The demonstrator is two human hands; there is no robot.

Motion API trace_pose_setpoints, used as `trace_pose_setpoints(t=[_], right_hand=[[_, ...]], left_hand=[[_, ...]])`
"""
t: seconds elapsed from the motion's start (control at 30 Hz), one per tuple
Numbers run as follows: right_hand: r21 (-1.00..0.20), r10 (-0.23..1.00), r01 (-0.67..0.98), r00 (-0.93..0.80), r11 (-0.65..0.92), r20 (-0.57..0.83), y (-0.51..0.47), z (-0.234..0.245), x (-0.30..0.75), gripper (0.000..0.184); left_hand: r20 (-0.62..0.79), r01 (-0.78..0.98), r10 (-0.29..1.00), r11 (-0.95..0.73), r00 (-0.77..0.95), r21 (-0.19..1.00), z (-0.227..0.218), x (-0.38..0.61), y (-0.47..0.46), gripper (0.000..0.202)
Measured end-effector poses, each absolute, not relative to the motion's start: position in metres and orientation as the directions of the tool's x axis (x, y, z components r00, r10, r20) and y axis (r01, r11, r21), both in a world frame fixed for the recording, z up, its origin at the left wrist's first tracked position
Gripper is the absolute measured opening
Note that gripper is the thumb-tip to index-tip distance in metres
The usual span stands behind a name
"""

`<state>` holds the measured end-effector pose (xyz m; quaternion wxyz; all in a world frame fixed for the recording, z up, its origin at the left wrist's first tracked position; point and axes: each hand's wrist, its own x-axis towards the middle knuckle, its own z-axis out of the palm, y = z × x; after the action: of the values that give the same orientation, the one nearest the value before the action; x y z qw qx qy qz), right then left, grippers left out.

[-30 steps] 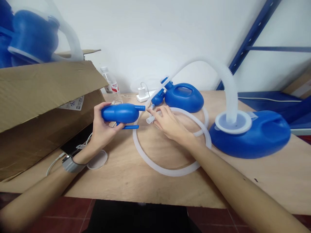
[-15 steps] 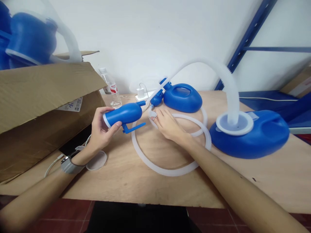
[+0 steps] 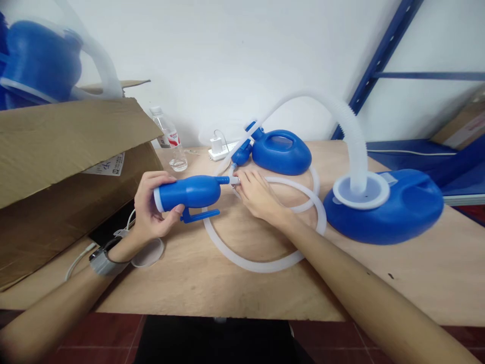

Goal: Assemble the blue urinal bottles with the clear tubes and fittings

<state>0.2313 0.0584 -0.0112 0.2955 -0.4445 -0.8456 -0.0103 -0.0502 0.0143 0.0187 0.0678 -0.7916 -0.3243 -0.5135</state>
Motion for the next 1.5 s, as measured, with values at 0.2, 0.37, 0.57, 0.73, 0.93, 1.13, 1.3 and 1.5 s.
trace_pose_setpoints(t=[0.2,0.37,0.57,0.73,0.93,1.13,1.3,1.5], right_hand=[[-0.239,0.742,0.758,-0.432,0.607,0.514,0.058,-0.009,0.231,0.031],[-0.217,0.711,0.748,-0.437,0.628,0.551,0.053,-0.002,0.231,0.035],[-0.313,0.679,0.625,-0.516,0.715,0.522,0.046,0.003,0.232,0.039],[-0.376,0.696,0.618,-0.428,0.691,0.576,0.051,-0.001,0.231,0.046],[-0.365,0.679,0.615,-0.41,0.699,0.61,0.056,-0.007,0.23,0.041],[-0.387,0.7,0.627,-0.382,0.676,0.603,0.052,-0.003,0.225,0.038],[-0.436,0.713,0.594,-0.379,0.676,0.589,0.049,0.003,0.223,0.037],[-0.46,0.705,0.55,-0.41,0.697,0.579,0.047,0.008,0.227,0.034]], left_hand=[[0.864,0.552,0.388,-0.818,0.32,0.162,0.021,-0.05,0.014,0.039],[0.874,0.55,0.406,-0.809,0.268,0.207,0.025,-0.053,0.015,0.032],[0.891,0.632,0.431,-0.733,0.144,0.252,0.026,-0.053,0.016,0.024],[0.89,0.625,0.436,-0.735,0.136,0.264,0.023,-0.051,0.015,0.023],[0.846,0.632,0.516,-0.701,0.131,0.33,0.014,-0.051,0.016,0.033],[0.861,0.608,0.485,-0.733,0.152,0.305,0.005,-0.052,0.02,0.047],[0.895,0.536,0.386,-0.816,0.225,0.217,0.003,-0.052,0.022,0.063],[0.883,0.483,0.357,-0.857,0.305,0.179,0.006,-0.055,0.021,0.073]])
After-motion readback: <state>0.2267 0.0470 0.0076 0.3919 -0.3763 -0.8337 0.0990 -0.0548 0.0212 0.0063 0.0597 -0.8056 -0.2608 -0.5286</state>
